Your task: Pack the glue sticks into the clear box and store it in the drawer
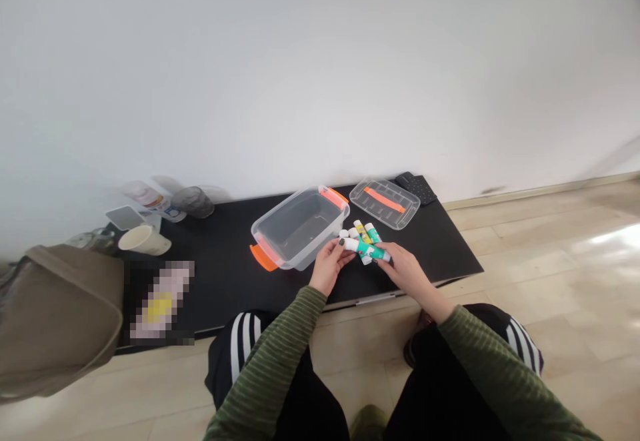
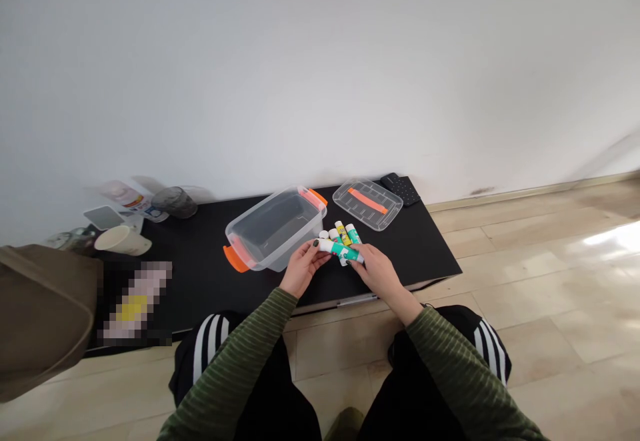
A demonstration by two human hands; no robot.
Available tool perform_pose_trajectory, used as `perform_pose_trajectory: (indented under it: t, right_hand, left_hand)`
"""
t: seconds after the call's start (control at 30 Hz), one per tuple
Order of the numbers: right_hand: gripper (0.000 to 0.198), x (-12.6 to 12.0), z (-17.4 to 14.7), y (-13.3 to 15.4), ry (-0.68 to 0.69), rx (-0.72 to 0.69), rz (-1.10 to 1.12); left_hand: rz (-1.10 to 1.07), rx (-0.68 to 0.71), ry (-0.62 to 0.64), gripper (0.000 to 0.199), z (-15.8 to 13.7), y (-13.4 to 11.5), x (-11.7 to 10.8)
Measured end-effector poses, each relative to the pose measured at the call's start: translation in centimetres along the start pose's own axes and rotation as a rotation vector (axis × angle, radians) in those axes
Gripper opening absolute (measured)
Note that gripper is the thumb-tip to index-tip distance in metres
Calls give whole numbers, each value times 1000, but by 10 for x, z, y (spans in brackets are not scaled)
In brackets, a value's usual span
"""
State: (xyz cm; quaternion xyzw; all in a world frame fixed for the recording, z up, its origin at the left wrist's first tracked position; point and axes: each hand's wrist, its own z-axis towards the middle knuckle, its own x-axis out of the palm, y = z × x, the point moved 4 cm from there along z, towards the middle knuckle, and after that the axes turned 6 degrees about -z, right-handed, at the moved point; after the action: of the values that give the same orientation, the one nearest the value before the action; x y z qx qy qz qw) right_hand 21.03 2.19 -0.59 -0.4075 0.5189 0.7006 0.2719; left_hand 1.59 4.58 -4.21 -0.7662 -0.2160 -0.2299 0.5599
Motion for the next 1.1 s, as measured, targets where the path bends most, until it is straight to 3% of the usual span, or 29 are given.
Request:
perform_pose_trajectory:
  t: [0.33,0.5,0.73,0.93,1.1]
  right_hand:
    - [36,-4,-2,3,-6,-13,12]
    - [36,-9,-2,1,-16,32,168]
    - [34,-4,1,-9,141,180,413]
    - [32,3,-2,3,195,132,334]
    - [30,-5,0,4,195,130,283]
  left_hand:
    - [33,4,59,40,-6,1,6]
    - [44,47,74,41,-9,-1,8]
    - [135,105,82,42,-13,3,10]
    - [256,120,87,44,-12,-1,11]
    - [401,199,71,43,-10,-8,10]
